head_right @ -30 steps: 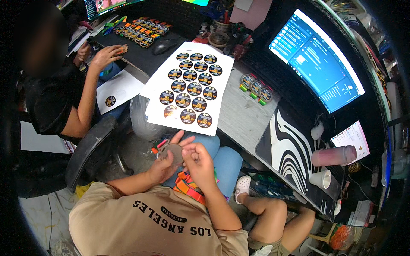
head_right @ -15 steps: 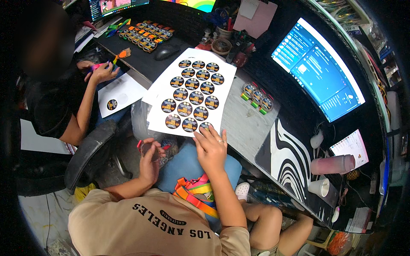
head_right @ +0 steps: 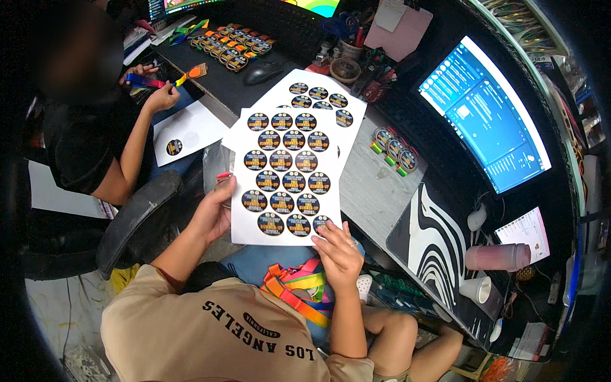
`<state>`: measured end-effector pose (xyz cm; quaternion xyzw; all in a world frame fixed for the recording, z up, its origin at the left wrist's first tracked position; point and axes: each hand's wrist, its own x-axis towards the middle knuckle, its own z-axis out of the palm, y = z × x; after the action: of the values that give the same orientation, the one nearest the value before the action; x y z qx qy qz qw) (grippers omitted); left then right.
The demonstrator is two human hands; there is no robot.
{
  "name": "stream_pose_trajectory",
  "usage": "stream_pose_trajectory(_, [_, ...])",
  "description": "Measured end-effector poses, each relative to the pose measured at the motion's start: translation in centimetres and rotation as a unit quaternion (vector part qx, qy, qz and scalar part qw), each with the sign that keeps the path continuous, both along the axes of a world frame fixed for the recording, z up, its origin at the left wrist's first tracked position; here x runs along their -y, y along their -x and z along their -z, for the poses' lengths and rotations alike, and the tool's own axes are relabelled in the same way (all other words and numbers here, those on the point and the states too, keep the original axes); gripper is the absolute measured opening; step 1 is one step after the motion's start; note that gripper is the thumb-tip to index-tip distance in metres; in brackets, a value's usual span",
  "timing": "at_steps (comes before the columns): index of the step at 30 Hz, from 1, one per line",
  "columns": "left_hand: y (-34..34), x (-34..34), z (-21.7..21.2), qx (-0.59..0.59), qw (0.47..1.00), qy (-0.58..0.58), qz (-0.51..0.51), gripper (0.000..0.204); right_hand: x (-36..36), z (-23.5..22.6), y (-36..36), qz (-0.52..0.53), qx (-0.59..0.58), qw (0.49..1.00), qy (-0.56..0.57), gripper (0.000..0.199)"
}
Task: The person peels circular stickers from a sheet and wraps colorful ribbons around small cylindrical keychain blanks. They then place the assembled keychains on the desk. The person repeats this process for multiple units.
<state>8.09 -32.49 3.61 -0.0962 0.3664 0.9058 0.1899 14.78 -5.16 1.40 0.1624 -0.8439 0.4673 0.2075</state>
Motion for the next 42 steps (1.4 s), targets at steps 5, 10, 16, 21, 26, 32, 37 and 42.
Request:
stream_pose_trajectory(5, [-1.0, -1.3, -0.8, -0.019, 1.000, -0.007, 0.013, 0.051, -1.1, 0.1, -0.5, -0.090, 0.044, 0.995, -0.020, 0.025])
stream_pose_trajectory(10, [-1.1, -2.2, -0.1, -0.004, 0.998, -0.053, 0.018, 0.062, -0.1, -2.1, 1.0, -0.016, 0.079, 0.995, -0.052, 0.028])
stream_pose_trajectory(16, [-1.5, -3.1, 1.1, -0.029, 0.992, -0.111, 0.051, 0.057, 4.9, -2.8, 5.0, 0.108, 0.040, 0.993, 0.003, 0.018])
stream_pose_trajectory(21, [-1.5, -3.4, 1.6, -0.049, 0.989, -0.125, 0.064, 0.057, 6.2, -3.6, 6.1, 0.130, 0.038, 0.991, 0.012, 0.017])
stream_pose_trajectory(26, [-1.4, -3.5, 1.5, -0.046, 0.989, -0.108, 0.092, 0.070, 6.3, -4.0, 5.9, 0.134, 0.080, 0.985, 0.071, 0.015])
stream_pose_trajectory(32, [-1.1, -3.6, 1.5, -0.040, 0.991, -0.068, 0.107, 0.082, 6.2, -4.0, 5.7, 0.126, 0.118, 0.973, 0.152, 0.016])
stream_pose_trajectory(37, [-0.9, -3.8, 1.5, -0.059, 0.987, -0.095, 0.114, 0.082, 6.4, -4.3, 5.2, 0.149, 0.094, 0.975, 0.138, 0.017])
stream_pose_trajectory(42, [-0.9, -3.7, 1.4, -0.037, 0.989, -0.071, 0.125, 0.084, 6.6, -4.6, 5.0, 0.158, 0.037, 0.985, 0.062, 0.019])
